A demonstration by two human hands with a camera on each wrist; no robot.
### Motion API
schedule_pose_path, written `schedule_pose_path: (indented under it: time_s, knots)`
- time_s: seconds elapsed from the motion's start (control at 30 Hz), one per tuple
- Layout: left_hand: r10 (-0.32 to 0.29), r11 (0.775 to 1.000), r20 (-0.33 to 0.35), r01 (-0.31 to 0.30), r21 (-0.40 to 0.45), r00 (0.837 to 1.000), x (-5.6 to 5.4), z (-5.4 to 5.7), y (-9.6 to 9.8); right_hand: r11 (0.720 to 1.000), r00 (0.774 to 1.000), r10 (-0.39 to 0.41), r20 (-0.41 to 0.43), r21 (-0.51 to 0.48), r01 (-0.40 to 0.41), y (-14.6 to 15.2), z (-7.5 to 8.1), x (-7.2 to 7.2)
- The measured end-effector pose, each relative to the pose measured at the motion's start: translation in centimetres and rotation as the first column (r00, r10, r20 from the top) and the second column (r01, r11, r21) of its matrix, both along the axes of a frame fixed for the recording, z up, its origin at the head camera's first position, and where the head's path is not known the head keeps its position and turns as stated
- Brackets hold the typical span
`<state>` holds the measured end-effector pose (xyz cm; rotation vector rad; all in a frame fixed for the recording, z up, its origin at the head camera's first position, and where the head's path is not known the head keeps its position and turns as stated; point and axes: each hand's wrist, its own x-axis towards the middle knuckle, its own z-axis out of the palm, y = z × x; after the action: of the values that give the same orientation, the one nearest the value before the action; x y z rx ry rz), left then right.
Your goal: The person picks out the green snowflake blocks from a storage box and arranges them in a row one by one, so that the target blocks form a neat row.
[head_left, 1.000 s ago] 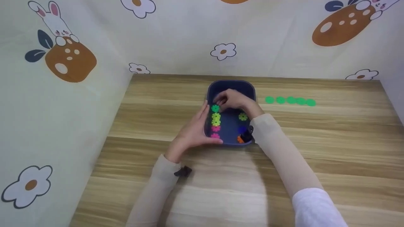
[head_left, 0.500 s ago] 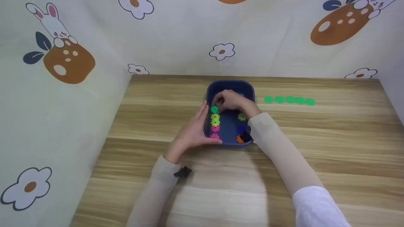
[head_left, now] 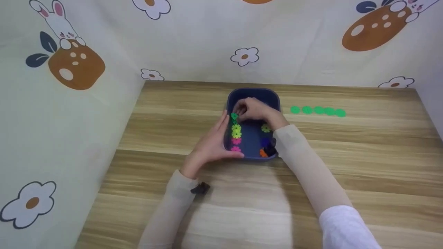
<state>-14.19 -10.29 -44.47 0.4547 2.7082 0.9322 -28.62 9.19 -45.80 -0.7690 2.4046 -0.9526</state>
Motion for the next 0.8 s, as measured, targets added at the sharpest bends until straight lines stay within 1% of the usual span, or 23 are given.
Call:
schedule_pose_path:
  time_s: [0.07, 0.27, 0.5, 0.67, 0.8]
  knots:
    - [0.001, 1.0, 0.002, -0.001, -0.003, 1.0, -0.1, 0.0, 0.0, 1.0, 1.0, -0.013, 0.008, -0.023, 0.013, 0.0, 0.0, 0.0]
    - [0.004, 1.0, 0.018, -0.004, -0.004, 1.0, 0.0, 0.0, 0.0, 0.998, 1.0, -0.027, 0.013, -0.051, 0.027, 0.1, -0.1, 0.0]
    - [-0.003, 1.0, 0.013, 0.003, 0.003, 1.0, 0.2, 0.0, -0.2, 0.992, 0.997, -0.039, 0.062, -0.121, 0.046, 0.1, -0.1, 0.2]
    - [0.004, 1.0, 0.022, -0.004, 0.007, 1.0, 0.1, 0.1, -0.2, 0.982, 0.991, -0.072, 0.109, -0.165, 0.089, 0.1, 0.4, 0.1]
    - [-0.004, 1.0, 0.018, 0.005, -0.005, 1.0, -0.1, 0.1, 0.0, 0.978, 0.988, -0.088, 0.127, -0.176, 0.11, 0.2, 1.0, 0.1]
